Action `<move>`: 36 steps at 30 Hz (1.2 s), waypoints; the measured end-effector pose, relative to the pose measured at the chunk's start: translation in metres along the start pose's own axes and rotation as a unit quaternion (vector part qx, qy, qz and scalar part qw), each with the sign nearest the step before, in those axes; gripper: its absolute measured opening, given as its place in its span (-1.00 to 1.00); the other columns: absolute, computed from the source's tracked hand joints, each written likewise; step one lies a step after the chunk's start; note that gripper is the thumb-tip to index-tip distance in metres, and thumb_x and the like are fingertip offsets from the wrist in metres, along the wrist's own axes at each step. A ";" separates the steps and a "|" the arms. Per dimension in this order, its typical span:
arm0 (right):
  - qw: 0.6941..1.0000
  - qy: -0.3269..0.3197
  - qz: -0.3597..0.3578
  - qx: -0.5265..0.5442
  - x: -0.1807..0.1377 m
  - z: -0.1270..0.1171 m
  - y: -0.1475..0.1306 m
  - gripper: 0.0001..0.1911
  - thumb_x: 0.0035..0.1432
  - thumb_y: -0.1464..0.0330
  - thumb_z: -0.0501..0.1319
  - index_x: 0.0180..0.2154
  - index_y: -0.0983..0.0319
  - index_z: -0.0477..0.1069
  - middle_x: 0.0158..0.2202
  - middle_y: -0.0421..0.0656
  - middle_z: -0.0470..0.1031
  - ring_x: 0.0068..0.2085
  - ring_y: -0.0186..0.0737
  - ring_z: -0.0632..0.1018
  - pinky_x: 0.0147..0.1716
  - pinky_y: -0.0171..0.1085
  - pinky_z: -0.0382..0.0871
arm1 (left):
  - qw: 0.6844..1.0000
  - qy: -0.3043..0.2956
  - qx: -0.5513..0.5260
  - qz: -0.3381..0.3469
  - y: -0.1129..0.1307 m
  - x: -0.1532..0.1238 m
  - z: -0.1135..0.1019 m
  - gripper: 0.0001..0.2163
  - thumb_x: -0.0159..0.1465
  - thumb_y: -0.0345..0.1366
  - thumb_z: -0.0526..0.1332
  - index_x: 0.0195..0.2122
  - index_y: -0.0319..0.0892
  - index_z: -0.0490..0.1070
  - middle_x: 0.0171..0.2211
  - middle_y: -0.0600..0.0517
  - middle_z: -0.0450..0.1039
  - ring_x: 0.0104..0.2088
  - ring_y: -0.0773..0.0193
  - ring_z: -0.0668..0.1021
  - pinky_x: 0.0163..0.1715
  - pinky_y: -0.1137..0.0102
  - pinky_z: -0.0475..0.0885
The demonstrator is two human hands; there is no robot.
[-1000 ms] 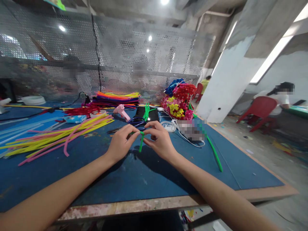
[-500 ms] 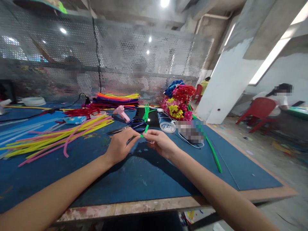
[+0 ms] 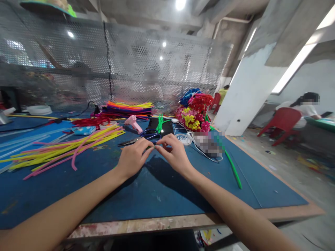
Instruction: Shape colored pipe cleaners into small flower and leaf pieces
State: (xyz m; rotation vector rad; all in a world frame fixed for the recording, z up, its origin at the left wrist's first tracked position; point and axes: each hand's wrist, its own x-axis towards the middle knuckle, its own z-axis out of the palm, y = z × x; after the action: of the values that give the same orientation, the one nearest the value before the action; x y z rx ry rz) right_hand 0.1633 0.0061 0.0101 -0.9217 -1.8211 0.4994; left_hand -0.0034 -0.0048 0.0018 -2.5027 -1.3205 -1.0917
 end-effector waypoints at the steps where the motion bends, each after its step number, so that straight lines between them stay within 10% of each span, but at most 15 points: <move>1: 0.999 -0.010 -0.023 -0.023 0.000 0.000 0.000 -0.91 0.04 0.37 0.17 -0.39 0.25 0.41 -0.36 -0.16 0.29 -0.40 -0.38 0.34 -0.47 -0.37 0.25 | 1.000 0.002 -0.003 -0.011 0.001 0.000 0.000 -0.83 0.27 -0.24 0.00 -0.28 -0.14 0.34 -0.32 0.05 0.41 -0.31 0.30 0.47 -0.36 0.45 0.29; 15: 0.993 -0.058 -0.082 -0.067 -0.003 0.002 0.010 -0.81 -0.10 0.62 0.07 -0.44 0.27 0.35 -0.27 -0.12 0.27 -0.28 -0.33 0.36 -0.44 -0.39 0.29 | 0.990 0.005 -0.121 -0.066 0.004 0.001 0.008 -0.86 0.26 -0.26 0.02 -0.35 -0.14 0.32 -0.37 0.08 0.36 -0.32 0.31 0.42 -0.33 0.43 0.26; 27: 0.995 -0.053 0.035 0.078 0.001 0.002 0.004 -0.89 -0.01 0.32 0.22 -0.43 0.24 0.45 -0.31 -0.15 0.29 -0.32 -0.35 0.37 -0.47 -0.39 0.27 | 0.986 0.036 -0.143 -0.075 0.000 0.005 0.007 -0.87 0.25 -0.28 0.03 -0.37 -0.15 0.32 -0.40 0.09 0.35 -0.35 0.33 0.41 -0.38 0.45 0.25; 33: 0.846 -0.136 0.343 0.384 0.005 0.001 0.010 -0.71 -0.21 0.23 0.34 -0.52 0.33 0.40 -0.54 -0.24 0.28 -0.54 -0.50 0.26 -0.53 -0.42 0.22 | 0.993 0.023 -0.115 -0.022 0.002 0.001 0.006 -0.88 0.26 -0.30 0.01 -0.34 -0.14 0.30 -0.39 0.09 0.34 -0.35 0.34 0.42 -0.33 0.45 0.27; 36: 0.810 -0.164 0.381 0.416 0.005 0.001 0.011 -0.70 -0.24 0.27 0.36 -0.51 0.33 0.35 -0.62 -0.31 0.20 -0.58 -0.53 0.22 -0.57 -0.45 0.16 | 0.995 0.011 -0.099 -0.014 0.002 0.000 0.006 -0.88 0.27 -0.30 0.00 -0.34 -0.13 0.30 -0.38 0.09 0.34 -0.33 0.34 0.43 -0.32 0.45 0.28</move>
State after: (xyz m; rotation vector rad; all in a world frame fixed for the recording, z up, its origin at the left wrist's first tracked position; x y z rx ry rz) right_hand 0.1658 0.0172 0.0053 -0.9129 -1.1860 1.8858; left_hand 0.0016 -0.0041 -0.0025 -2.6071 -1.3054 -1.3133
